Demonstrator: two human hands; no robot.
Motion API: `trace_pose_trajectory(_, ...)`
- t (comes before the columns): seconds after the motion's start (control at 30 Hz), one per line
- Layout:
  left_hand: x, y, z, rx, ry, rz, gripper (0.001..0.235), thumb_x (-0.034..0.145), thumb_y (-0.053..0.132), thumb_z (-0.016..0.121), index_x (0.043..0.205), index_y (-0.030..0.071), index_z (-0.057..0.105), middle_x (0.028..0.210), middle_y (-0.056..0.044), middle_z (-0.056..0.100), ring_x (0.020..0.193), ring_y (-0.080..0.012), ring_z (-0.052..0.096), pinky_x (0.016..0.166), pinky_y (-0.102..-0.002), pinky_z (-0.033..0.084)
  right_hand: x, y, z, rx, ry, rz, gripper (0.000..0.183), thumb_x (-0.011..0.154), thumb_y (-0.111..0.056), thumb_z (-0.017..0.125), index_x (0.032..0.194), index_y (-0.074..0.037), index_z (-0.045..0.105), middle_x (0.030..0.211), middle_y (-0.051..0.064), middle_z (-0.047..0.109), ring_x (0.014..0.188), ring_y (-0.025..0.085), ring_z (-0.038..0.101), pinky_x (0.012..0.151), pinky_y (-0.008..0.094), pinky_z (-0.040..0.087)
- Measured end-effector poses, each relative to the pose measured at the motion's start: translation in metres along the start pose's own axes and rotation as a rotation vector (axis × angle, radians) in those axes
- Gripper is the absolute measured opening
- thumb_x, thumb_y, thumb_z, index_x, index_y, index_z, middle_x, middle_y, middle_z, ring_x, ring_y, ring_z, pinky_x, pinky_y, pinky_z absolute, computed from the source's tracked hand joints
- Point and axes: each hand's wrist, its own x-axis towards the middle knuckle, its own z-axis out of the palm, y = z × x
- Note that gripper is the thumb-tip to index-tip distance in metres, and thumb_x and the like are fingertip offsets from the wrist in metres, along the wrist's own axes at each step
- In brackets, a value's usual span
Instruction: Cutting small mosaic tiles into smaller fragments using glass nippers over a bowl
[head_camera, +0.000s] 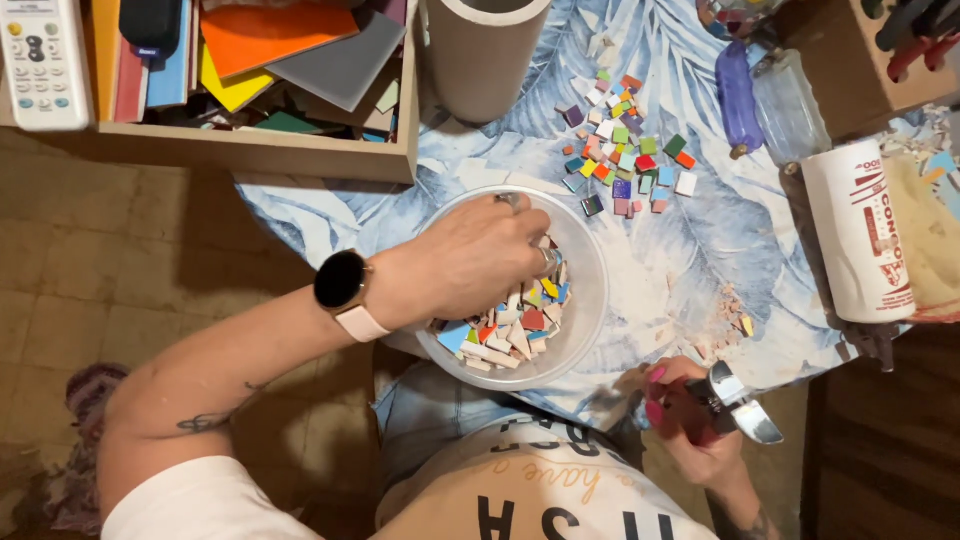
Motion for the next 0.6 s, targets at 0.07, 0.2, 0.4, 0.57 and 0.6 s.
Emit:
trace_pose_trajectory(0.07, 0.005, 0.004, -0.002, 0.029, -0.030, 0.006, 0.008, 0.070, 0.010, 0.056, 0.065, 0.013, 0.061, 0.068, -0.006, 0.048, 0.061, -0.0272, 0.050, 0.046, -0.041, 0.039, 0.008, -0.008, 0.005, 0.028, -0.013, -0.025, 0.015, 0.076, -0.010, 0.052, 0.089, -0.003, 0.048, 0.073, 0.004, 0.050, 0.064, 0.014, 0.048, 0.056, 0.023, 0.040)
trace_pose_trajectory(0.2, 0.013, 0.007, 0.016, 0.186, 0.030, 0.055, 0.011, 0.065, 0.010, 0.057, 0.059, 0.019, 0.060, 0.066, -0.002, 0.050, 0.054, -0.0215, 0.052, 0.049, -0.035, 0.037, 0.009, -0.008, 0.006, 0.103, -0.006, -0.024, 0.016, 0.077, -0.007, 0.052, 0.091, -0.001, 0.047, 0.072, 0.006, 0.050, 0.066, 0.016, 0.050, 0.055, 0.023, 0.041)
trace_pose_trajectory(0.4, 0.021, 0.013, 0.019, 0.264, 0.050, 0.073, 0.017, 0.070, 0.012, 0.057, 0.055, 0.020, 0.058, 0.066, 0.001, 0.049, 0.057, -0.0194, 0.049, 0.050, -0.035, 0.031, -0.006, 0.008, -0.002, 0.193, 0.091, 0.038, 0.022, 0.076, -0.001, 0.055, 0.096, -0.001, 0.047, 0.088, 0.009, 0.052, 0.080, 0.019, 0.054, 0.070, 0.028, 0.046)
trace_pose_trajectory(0.57, 0.020, 0.031, 0.008, 0.330, -0.015, 0.048, 0.016, 0.068, 0.012, 0.057, 0.055, 0.022, 0.059, 0.066, 0.002, 0.050, 0.058, -0.0193, 0.051, 0.052, -0.035, 0.032, 0.004, 0.001, -0.005, 0.236, 0.005, -0.034, 0.021, 0.077, -0.005, 0.055, 0.096, -0.001, 0.048, 0.082, 0.008, 0.054, 0.077, 0.018, 0.054, 0.066, 0.026, 0.048)
trace_pose_trajectory(0.6, 0.020, 0.034, 0.008, 0.330, -0.071, 0.048, 0.016, 0.068, 0.012, 0.055, 0.055, 0.022, 0.060, 0.066, 0.001, 0.051, 0.055, -0.0186, 0.052, 0.053, -0.035, 0.032, 0.006, -0.001, -0.005, 0.217, -0.011, -0.046, 0.022, 0.078, -0.007, 0.055, 0.098, 0.000, 0.048, 0.082, 0.008, 0.054, 0.078, 0.019, 0.055, 0.067, 0.025, 0.049)
